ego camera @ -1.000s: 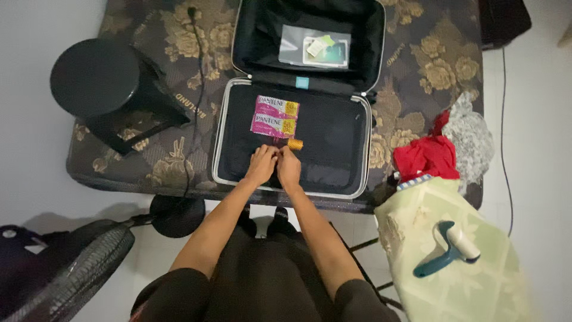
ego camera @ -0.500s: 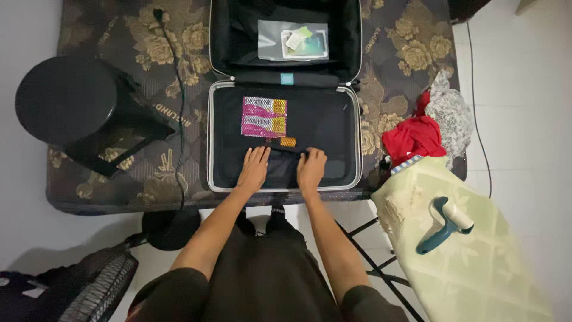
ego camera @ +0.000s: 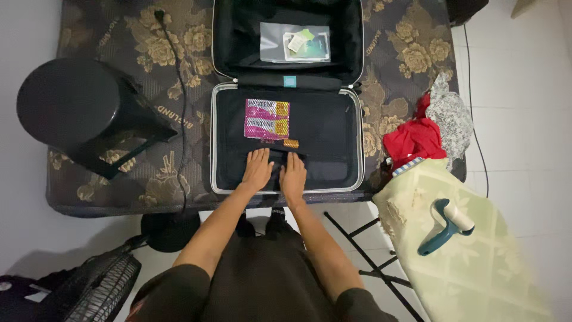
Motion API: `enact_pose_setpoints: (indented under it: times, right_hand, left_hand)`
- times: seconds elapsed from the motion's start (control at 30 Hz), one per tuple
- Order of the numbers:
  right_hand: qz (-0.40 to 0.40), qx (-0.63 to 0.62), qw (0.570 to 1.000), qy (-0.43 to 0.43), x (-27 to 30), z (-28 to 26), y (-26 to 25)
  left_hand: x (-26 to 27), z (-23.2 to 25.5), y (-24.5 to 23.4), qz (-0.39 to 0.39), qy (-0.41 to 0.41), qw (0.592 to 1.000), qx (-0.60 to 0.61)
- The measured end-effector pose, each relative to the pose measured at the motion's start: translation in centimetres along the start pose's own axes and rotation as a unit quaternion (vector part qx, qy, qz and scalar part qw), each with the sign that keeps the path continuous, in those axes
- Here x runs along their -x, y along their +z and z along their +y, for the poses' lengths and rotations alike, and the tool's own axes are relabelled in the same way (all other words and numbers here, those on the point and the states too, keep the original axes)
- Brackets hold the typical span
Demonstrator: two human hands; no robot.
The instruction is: The person opens a white suitcase on a bed, removes a plastic bag and toiletries, then takes out folded clothes and places them into a wooden wardrobe.
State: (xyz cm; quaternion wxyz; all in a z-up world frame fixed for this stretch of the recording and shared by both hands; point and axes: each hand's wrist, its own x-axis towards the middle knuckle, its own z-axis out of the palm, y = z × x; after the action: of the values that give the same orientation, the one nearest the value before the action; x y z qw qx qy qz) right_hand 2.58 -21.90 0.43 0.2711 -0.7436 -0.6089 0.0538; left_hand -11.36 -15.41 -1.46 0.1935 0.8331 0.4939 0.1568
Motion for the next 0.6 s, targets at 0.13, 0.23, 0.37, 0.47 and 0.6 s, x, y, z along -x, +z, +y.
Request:
enact_pose_setpoints:
  times: [0.13, 0.23, 0.37, 0.47, 0.6]
  right_hand:
    - [0.05, -0.045, 0.997, 0.038, -0.3, 0.2, 0.1]
    - [0.024, -0.183, 0.975, 0.126, -1.2, 0.7, 0.6]
    - [-0.01, -0.256, 0.947, 0.191, -1.7, 1.9, 0.8]
    - [0.03, -0.294, 0.934, 0.201, -1.3, 2.1, 0.9]
    - [0.071, -0.336, 0.922, 0.18, -1.3, 1.6, 0.6]
  left_hand:
    - [-0.1, -0.2, 0.6, -0.044, -0.003, 0.998, 0.036]
    - [-0.1, -0.4, 0.7, -0.033, -0.004, 0.998, 0.053]
    - [-0.3, 0.2, 0.4, -0.014, -0.019, 0.995, 0.098]
    - [0.3, 1.7, 0.2, 0.043, -0.054, 0.986, 0.151]
    - [1.3, 3.5, 0.4, 0.13, -0.097, 0.964, 0.208]
